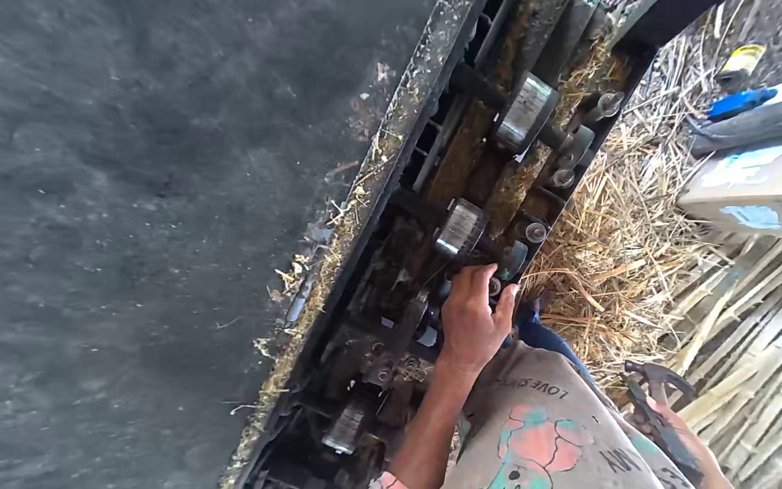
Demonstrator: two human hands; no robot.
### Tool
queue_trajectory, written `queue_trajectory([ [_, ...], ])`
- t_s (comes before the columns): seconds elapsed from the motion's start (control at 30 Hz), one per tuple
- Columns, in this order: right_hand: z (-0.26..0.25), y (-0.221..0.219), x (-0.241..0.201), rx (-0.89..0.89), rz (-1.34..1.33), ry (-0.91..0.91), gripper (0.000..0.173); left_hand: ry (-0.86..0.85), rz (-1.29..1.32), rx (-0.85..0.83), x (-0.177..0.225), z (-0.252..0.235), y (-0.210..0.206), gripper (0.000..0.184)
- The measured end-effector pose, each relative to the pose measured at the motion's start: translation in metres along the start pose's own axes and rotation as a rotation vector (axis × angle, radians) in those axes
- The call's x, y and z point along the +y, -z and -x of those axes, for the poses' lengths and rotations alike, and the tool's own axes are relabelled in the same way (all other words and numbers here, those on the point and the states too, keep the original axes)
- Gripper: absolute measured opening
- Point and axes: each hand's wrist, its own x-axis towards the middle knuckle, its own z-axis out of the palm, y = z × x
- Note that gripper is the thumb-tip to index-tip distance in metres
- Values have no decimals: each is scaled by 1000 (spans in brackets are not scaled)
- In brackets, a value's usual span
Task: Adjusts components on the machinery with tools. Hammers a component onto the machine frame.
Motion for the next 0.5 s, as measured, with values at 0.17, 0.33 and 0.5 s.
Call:
queue_trajectory([
  [0.17, 45, -61, -27, 122, 80, 4, 35, 63, 23, 67, 0, 0, -5, 45],
  [0.33, 16, -27, -9, 99, 31, 2, 35, 52, 12, 67, -7, -1, -7, 39],
  [0.5, 1, -22, -1, 83, 45, 24, 39, 0, 30, 101, -6, -2, -16, 33],
])
